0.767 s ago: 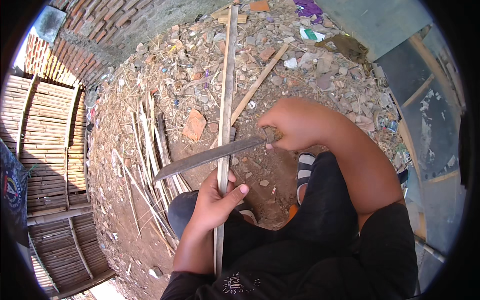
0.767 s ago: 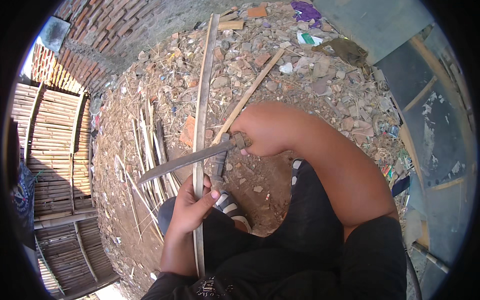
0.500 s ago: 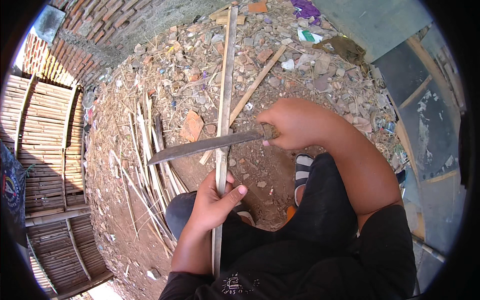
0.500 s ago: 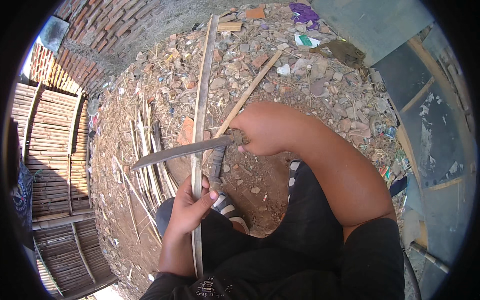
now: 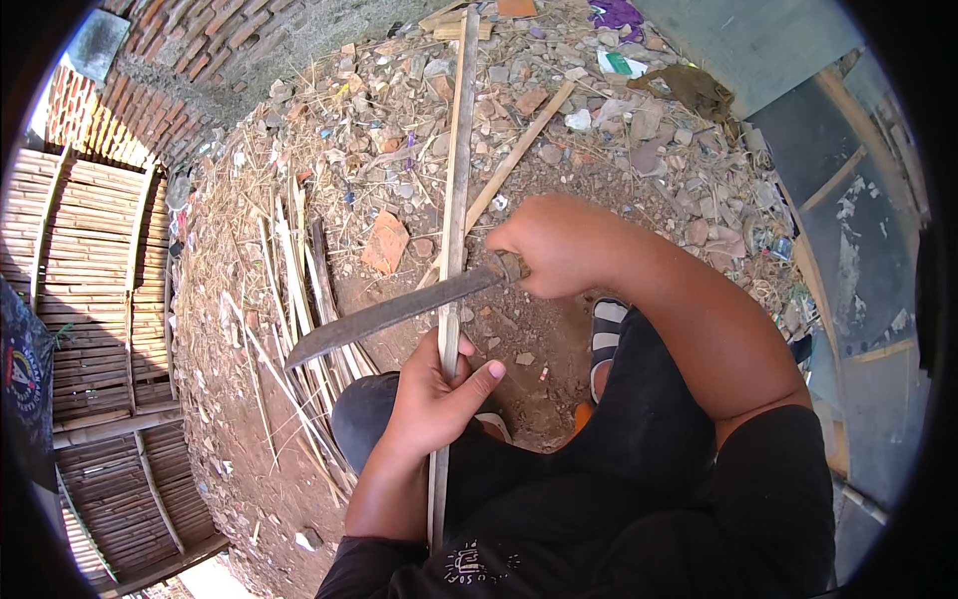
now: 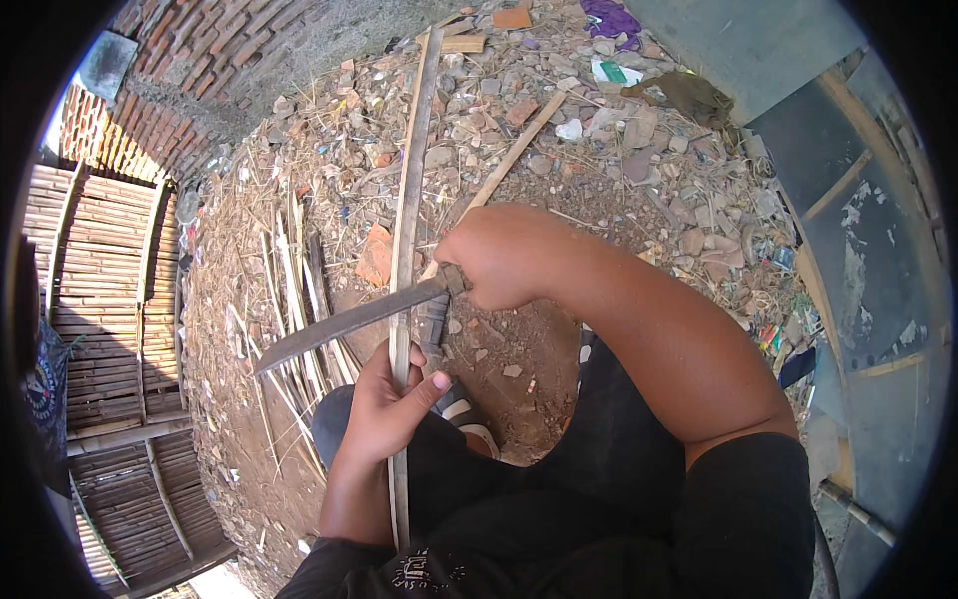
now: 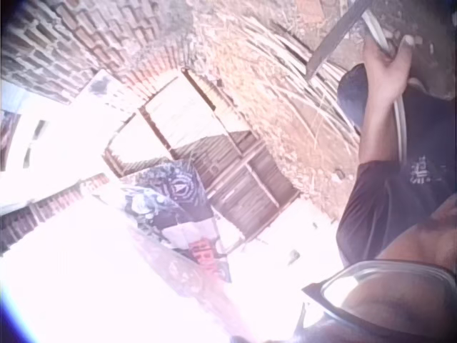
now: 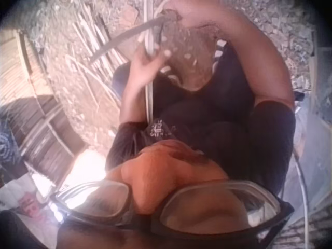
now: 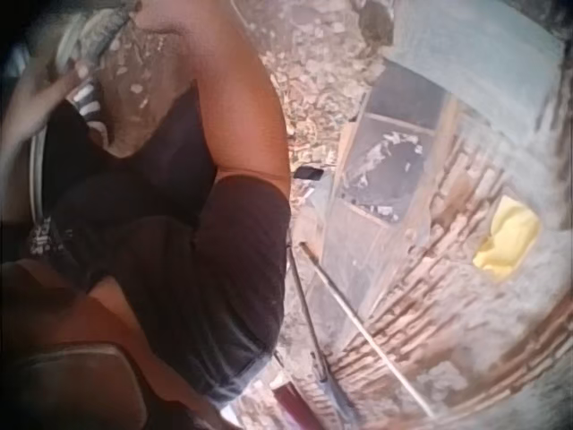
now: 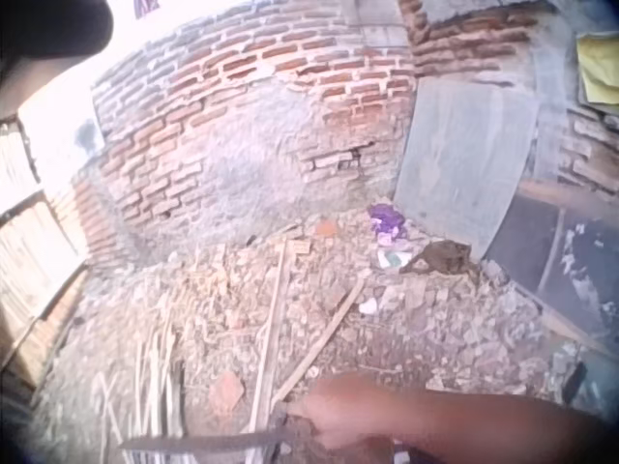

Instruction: The person thins a piece of bamboo by running the blade of a machete along its length while holding it between their hands.

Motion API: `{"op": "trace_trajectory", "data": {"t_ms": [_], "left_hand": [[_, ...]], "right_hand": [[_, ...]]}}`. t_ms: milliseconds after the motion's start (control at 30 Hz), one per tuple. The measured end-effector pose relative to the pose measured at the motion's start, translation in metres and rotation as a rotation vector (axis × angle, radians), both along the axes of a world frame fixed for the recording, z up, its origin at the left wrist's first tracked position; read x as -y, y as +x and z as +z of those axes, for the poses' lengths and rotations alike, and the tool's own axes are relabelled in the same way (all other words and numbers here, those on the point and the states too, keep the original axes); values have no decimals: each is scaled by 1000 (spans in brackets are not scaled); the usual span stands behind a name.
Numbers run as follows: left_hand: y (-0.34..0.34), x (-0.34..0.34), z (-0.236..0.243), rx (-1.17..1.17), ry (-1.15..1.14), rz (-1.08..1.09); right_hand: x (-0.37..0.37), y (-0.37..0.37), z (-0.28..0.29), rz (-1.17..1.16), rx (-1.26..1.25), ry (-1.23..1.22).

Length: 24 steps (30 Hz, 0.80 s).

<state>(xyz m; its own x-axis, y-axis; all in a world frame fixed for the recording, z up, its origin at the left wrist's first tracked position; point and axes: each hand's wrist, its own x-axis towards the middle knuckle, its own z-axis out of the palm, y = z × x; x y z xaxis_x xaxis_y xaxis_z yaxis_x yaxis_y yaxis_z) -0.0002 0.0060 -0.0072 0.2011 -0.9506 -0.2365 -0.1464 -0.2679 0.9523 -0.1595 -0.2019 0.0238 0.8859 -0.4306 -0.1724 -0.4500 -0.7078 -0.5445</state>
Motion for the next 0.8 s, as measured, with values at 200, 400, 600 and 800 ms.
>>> {"op": "trace_trajectory", "data": {"t_ms": [200, 400, 600, 800], "left_hand": [[-5, 2, 4, -8, -7, 24], [-5, 2, 9, 56, 77, 18], [1, 1, 13, -4, 82, 4], [2, 4, 19, -147, 118, 25]], "right_hand": [[14, 2, -23, -76, 161, 20], [30, 6, -37, -165, 195, -1], [6, 9, -20, 11, 134, 8], [30, 4, -30, -171, 202, 130]]}}
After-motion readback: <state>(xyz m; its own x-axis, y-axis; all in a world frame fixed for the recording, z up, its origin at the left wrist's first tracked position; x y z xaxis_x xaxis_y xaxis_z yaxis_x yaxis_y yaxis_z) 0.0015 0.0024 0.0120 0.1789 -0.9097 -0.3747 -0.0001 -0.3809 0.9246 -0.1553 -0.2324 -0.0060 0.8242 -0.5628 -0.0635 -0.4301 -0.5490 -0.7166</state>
